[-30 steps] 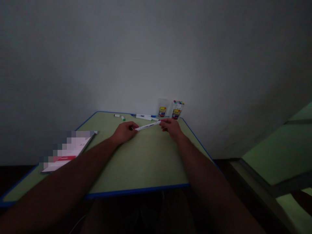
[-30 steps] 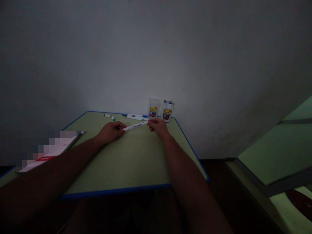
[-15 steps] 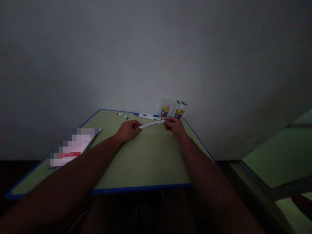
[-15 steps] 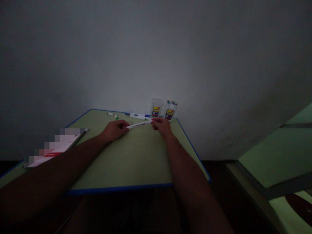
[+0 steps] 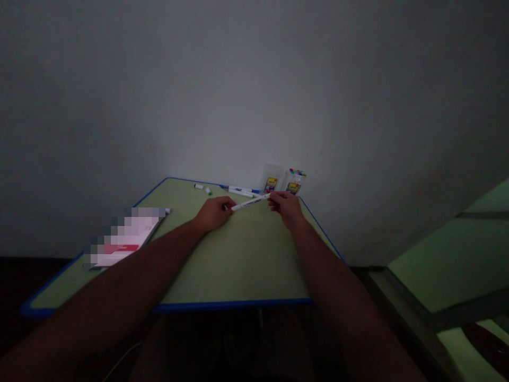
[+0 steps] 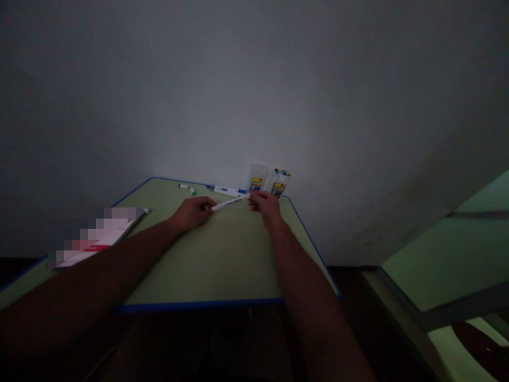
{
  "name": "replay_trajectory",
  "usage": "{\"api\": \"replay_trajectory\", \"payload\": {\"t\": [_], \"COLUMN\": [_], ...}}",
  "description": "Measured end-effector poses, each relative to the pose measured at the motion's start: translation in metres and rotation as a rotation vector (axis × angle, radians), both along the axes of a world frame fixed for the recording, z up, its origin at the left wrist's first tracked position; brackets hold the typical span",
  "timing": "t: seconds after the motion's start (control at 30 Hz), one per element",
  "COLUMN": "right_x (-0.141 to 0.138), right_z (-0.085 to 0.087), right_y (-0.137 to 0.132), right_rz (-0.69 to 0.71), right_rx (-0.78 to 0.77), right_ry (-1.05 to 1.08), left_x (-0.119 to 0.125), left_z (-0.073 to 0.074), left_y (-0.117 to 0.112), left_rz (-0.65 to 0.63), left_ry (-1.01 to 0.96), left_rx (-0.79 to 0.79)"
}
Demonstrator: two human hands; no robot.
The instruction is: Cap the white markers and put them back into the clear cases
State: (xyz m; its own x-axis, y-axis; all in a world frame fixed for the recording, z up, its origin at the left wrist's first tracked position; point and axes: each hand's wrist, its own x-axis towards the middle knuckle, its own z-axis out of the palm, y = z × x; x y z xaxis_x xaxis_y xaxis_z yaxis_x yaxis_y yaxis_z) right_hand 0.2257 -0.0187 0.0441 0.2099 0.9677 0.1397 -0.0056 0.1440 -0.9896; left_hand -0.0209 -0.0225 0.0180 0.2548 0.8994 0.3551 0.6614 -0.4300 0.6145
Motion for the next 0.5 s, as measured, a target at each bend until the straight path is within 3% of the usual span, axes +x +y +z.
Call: {"api": "replay_trajectory", "payload": {"t": [0.2,0.5], "right_x": [0.0,0.022], "right_z": [0.029,0.108], "right_y": [0.002,0.032], "right_rz": [-0.037,-0.266], "right_rx": [-0.004,0.188], "right_ry": [-0.019,-0.131], "left_x": [0.002,-0.004], "left_z": [-0.005,-0.015], "left_y": [0.002,0.008], "left_rz": [-0.028,-0.087], "left_ry": [-0.012,0.384], "left_rx": [0.01,0.092]}}
